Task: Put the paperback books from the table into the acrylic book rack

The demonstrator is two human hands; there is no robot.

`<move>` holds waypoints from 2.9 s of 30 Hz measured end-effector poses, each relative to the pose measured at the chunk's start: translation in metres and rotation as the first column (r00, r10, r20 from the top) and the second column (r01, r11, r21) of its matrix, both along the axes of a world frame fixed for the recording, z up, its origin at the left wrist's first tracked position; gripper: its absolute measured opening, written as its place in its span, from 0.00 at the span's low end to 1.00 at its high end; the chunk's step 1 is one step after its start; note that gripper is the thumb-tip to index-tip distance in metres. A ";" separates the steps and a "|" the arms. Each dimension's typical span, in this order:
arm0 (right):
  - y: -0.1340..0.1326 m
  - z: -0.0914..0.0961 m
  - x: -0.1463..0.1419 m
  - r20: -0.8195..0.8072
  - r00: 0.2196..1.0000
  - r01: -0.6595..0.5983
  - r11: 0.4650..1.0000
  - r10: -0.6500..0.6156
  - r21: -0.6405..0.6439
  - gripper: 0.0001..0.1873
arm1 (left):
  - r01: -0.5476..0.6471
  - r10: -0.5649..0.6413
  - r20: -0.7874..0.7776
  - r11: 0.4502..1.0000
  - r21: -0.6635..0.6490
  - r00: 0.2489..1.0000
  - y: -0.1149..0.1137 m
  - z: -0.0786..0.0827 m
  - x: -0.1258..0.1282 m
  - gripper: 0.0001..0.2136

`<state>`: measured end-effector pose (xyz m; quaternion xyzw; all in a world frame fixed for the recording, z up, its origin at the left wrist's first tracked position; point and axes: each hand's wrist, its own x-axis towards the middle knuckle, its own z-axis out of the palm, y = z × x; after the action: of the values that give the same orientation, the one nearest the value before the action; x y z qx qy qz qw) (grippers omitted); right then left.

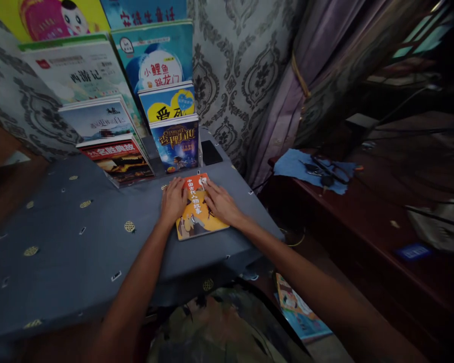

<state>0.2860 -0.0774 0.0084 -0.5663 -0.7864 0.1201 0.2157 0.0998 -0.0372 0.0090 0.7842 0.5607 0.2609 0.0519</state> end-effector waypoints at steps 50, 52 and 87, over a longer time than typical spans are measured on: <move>-0.053 -0.003 0.012 -0.014 0.999 -0.040 0.996 0.041 0.083 0.27 | 0.323 -0.331 -0.283 0.943 -0.078 0.900 0.033 0.020 0.046 0.23; -0.053 -0.003 0.013 -0.022 0.999 -0.030 0.996 0.032 0.084 0.26 | 0.318 -0.331 -0.288 0.944 -0.092 0.899 0.030 0.021 0.045 0.23; -0.053 -0.008 0.029 -0.609 0.774 0.159 0.985 -0.170 -0.072 0.22 | 0.651 -0.650 -0.280 0.752 -0.101 0.707 -0.081 0.025 0.016 0.17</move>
<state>0.3145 -0.1302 0.0007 -0.5648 -0.6204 0.2843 0.4640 0.1154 -0.1177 0.0339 0.9612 0.2491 0.1063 0.0534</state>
